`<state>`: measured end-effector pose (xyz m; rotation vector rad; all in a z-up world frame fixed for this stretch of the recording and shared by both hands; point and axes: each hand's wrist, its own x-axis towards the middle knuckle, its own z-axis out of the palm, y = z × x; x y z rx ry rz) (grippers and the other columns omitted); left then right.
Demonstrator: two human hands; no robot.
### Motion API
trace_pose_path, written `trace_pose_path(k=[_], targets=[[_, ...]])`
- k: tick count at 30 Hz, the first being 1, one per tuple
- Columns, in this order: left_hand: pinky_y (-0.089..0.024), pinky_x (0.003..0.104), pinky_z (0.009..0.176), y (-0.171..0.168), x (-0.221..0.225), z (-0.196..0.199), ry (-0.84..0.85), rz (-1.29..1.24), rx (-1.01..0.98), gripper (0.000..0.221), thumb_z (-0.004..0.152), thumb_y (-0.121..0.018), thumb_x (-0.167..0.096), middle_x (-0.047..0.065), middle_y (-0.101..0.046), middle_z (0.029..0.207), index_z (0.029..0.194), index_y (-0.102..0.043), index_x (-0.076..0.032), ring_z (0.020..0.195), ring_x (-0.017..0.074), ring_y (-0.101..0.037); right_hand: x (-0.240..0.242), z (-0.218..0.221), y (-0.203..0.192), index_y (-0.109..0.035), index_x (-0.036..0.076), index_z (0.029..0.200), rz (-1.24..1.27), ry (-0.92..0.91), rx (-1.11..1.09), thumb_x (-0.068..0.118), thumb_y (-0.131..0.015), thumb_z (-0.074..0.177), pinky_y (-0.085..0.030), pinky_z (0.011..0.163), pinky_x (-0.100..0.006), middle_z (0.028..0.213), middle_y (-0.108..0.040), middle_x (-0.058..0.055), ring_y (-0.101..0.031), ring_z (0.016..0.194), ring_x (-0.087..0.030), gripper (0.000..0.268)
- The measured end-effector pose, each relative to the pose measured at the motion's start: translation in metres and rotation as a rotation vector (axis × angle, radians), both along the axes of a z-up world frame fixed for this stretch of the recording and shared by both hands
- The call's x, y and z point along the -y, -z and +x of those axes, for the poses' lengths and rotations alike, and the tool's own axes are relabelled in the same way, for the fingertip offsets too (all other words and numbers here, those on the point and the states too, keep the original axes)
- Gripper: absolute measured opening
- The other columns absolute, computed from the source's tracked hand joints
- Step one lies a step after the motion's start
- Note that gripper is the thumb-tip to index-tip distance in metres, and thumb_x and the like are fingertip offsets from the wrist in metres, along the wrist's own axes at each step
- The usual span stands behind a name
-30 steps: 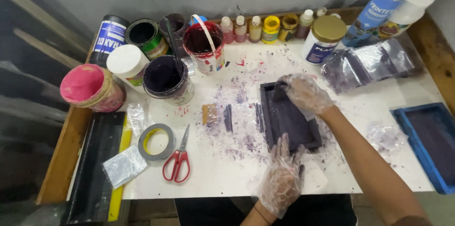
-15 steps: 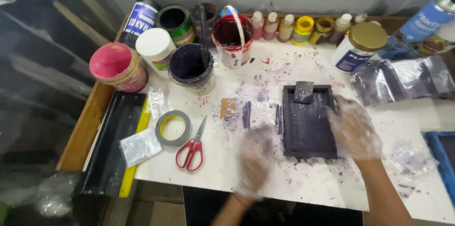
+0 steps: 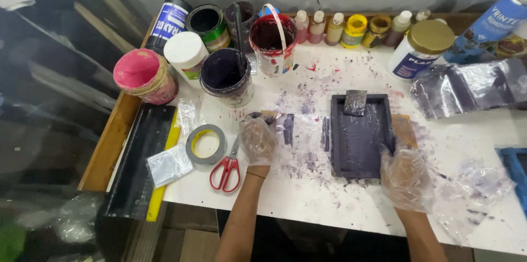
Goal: Preparing and applying ink to a tray and handling plastic film sheets on a workbench.
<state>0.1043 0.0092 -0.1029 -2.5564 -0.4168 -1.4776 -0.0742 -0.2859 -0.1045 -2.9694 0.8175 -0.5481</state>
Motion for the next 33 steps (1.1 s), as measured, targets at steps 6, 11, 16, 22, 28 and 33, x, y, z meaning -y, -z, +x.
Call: trace_pose_path(k=[6,11,16,22,28,33], targets=[[-0.056,0.023,0.072,-0.087,-0.013,-0.032,0.284,0.344,0.420,0.025,0.104,-0.057,-0.012,0.004,-0.064,0.078,0.084,-0.068,-0.003,0.075,0.0122,-0.063,0.006,-0.006,0.009,-0.073,0.012,0.124,0.125,-0.064,-0.067,0.039,-0.062,0.094,-0.060,0.075,-0.049,0.095,-0.075,-0.014,-0.075,0.095,-0.034,0.041],[-0.064,0.039,0.081,-0.140,-0.028,-0.036,0.626,-1.414,-0.875,0.055,0.095,-0.070,-0.035,0.021,-0.072,0.113,0.144,-0.055,-0.016,0.100,0.0306,-0.074,0.012,0.000,0.024,-0.071,0.017,0.127,0.052,-0.064,-0.114,0.044,-0.058,0.095,-0.060,0.073,-0.048,0.096,-0.074,-0.010,-0.074,0.092,-0.030,0.045],[-0.066,0.032,0.073,-0.121,-0.045,-0.022,0.626,-1.630,-0.954,0.076,0.085,-0.083,-0.029,0.018,-0.076,0.093,0.151,-0.046,-0.026,0.084,0.0246,-0.077,0.011,0.000,0.012,-0.073,0.016,0.126,0.043,-0.040,-0.048,0.040,-0.060,0.096,-0.060,0.073,-0.048,0.095,-0.075,-0.012,-0.074,0.092,-0.033,0.041],[-0.063,0.046,0.081,-0.112,-0.056,-0.028,0.892,-1.690,-0.769,0.081,0.080,-0.082,-0.005,0.028,-0.075,0.092,0.150,-0.042,0.004,0.090,0.0349,-0.075,-0.011,0.013,0.006,-0.077,0.028,0.112,-0.076,0.138,0.125,0.041,-0.073,0.089,-0.062,0.071,-0.037,0.086,-0.072,-0.002,-0.074,0.082,-0.024,0.027],[-0.064,0.041,0.081,-0.091,-0.062,-0.020,0.935,-1.512,-0.696,0.069,0.078,-0.083,-0.008,0.019,-0.076,0.077,0.138,-0.055,0.009,0.080,0.0242,-0.075,-0.029,0.010,-0.029,-0.080,0.030,0.101,-0.037,0.241,0.174,0.039,-0.081,0.083,-0.061,0.067,-0.033,0.076,-0.070,0.001,-0.073,0.073,-0.022,0.020],[-0.066,0.043,0.073,-0.113,-0.052,-0.031,0.886,-1.650,-0.673,0.067,0.074,-0.083,-0.005,0.020,-0.076,0.077,0.135,-0.059,0.006,0.078,0.0277,-0.077,-0.020,-0.008,-0.081,-0.079,0.018,0.114,0.279,0.092,0.179,0.035,-0.074,0.092,-0.061,0.075,-0.050,0.085,-0.075,-0.016,-0.074,0.085,-0.040,0.029]])
